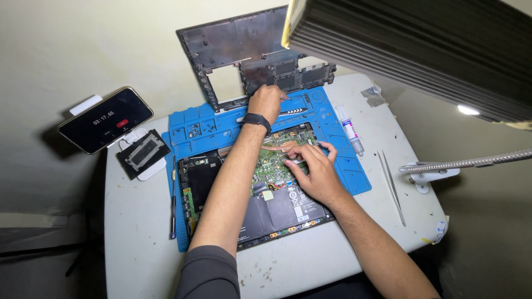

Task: Disassembling a laptop by prying open the outer casing and removing internal panels to access the hardware.

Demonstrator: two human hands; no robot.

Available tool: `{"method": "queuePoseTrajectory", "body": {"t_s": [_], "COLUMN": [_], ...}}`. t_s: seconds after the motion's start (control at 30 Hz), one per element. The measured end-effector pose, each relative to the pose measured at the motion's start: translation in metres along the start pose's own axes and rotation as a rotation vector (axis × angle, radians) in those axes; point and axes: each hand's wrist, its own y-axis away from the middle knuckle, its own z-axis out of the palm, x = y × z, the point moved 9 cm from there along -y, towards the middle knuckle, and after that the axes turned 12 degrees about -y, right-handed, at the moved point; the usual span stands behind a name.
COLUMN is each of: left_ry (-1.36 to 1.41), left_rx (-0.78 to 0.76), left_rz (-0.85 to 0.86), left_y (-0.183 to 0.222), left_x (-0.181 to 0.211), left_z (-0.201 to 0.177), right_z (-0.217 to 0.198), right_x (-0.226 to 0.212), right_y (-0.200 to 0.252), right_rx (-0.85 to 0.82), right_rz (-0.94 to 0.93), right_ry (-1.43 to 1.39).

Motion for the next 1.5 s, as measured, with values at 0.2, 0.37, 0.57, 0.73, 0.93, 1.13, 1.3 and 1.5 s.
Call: {"method": "queuePoseTrajectory", "body": {"t_s": [0.2,0.37,0.57,0.73,0.93,1.13,1.3,1.5], "left_ry": [-0.100,-0.243,-0.413,-0.453,-0.053,0.167,0.063,-0.033], "left_rx": [0.048,0.122,0.167,0.002,-0.029,0.096,0.011,-0.493], "left_rz": [0.108,0.190,0.318,0.356,0.224,-0.214,-0.650,-0.712], "left_y": [0.005,0.014,0.020,0.033,0.095,0.210,0.309,0.323], "left_x": [0.015,0.032,0.043,0.042,-0.007,-0.093,-0.163,-0.143], "left_z": [-0.006,-0.012,0.000,-0.038,-0.157,-0.241,-0.229,-0.216], "right_z": [0.006,0.008,0.009,0.010,-0.008,-0.028,-0.015,0.002], "right_x": [0.001,0.004,0.005,0.008,0.005,0.007,0.020,0.032], "right_y": [0.001,0.003,0.006,0.006,0.006,-0.015,-0.035,-0.026], "right_rx": [-0.051,-0.065,-0.071,-0.089,-0.069,-0.087,-0.190,-0.122], "right_rz": [0.023,0.023,-0.006,-0.017,-0.020,0.096,0.180,0.081], "right_ry": [0.024,0.026,0.047,0.075,0.141,0.154,0.195,0.219]}}
